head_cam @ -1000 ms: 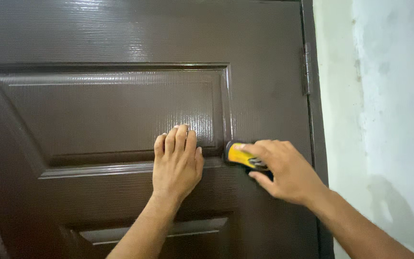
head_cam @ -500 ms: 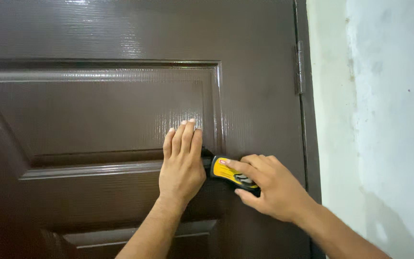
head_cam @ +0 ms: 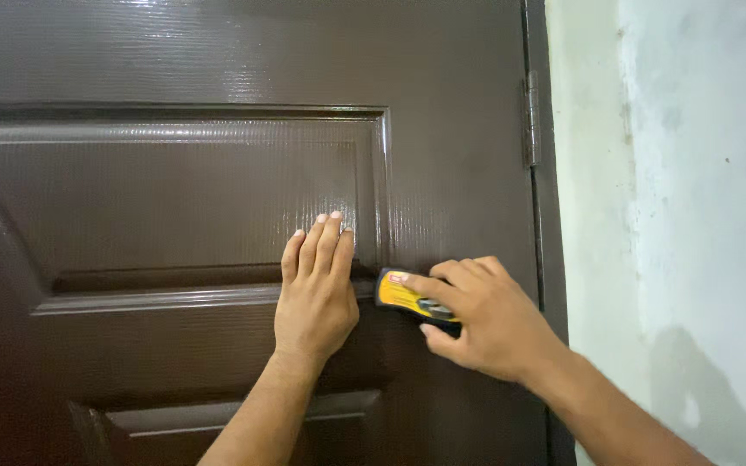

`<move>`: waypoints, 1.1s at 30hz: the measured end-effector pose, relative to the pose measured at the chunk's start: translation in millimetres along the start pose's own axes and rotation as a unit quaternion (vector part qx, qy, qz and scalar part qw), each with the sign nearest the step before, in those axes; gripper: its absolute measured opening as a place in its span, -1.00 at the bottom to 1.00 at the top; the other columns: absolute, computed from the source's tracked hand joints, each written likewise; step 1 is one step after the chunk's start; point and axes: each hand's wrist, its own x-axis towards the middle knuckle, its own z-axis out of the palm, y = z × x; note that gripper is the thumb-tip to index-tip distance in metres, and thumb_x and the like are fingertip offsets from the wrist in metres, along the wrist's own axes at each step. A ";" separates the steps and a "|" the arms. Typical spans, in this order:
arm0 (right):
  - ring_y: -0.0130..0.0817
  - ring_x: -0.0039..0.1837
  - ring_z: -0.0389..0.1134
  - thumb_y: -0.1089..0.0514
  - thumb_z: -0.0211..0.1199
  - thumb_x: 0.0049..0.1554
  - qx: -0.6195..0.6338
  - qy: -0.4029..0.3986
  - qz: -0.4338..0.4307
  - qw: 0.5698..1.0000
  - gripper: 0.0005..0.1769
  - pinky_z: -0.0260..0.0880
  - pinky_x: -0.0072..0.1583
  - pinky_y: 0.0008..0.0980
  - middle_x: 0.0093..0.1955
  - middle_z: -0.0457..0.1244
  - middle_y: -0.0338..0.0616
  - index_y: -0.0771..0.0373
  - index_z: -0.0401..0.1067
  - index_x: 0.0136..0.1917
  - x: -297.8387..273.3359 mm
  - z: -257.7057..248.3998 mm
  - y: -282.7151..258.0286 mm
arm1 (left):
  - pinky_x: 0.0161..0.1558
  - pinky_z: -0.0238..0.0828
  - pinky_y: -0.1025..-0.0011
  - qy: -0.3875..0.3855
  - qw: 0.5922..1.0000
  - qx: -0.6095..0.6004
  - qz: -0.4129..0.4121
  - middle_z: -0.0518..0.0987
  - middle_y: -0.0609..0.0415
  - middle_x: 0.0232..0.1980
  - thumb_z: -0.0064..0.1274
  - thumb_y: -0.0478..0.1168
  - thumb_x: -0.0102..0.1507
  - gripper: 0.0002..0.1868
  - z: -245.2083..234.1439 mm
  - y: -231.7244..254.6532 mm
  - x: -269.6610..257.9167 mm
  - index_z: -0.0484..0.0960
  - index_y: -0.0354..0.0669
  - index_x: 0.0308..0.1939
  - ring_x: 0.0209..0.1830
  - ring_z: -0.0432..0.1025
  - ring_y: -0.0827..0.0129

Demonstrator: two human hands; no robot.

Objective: The person sands different sections and panels of a wooden door using a hand sander.

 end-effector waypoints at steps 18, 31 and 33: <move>-0.17 0.17 0.33 0.04 0.46 -0.01 0.000 0.020 -0.010 1.000 -0.31 0.20 0.28 -0.07 0.13 0.31 -0.10 -0.01 0.37 0.38 -24.5 2.9 15.6 | 0.53 -0.08 0.06 -0.011 0.999 0.010 -0.041 0.36 -0.04 0.45 -0.12 -0.22 0.31 -0.55 11.2 39.4 11.1 0.45 -0.25 0.28 0.51 0.17 0.12; -0.02 0.15 0.43 0.09 0.44 0.07 0.003 0.194 0.165 0.967 -0.32 0.32 0.21 -0.02 0.23 0.36 0.05 0.16 0.34 0.43 -11.6 -14.9 61.5 | 0.57 -0.21 -0.03 0.047 0.995 -0.027 -0.088 0.31 -0.14 0.44 -0.14 -0.07 0.41 -0.52 18.1 62.4 5.9 0.41 -0.32 0.31 0.54 0.10 0.03; -0.07 0.22 0.40 0.05 0.44 0.10 0.042 0.195 0.128 0.972 -0.32 0.36 0.27 -0.15 0.27 0.34 0.01 0.14 0.32 0.44 -11.9 -9.7 56.8 | 0.62 -0.20 0.00 0.042 0.996 0.000 -0.082 0.30 -0.08 0.52 -0.15 -0.11 0.42 -0.52 17.3 62.3 2.9 0.41 -0.28 0.36 0.60 0.09 0.10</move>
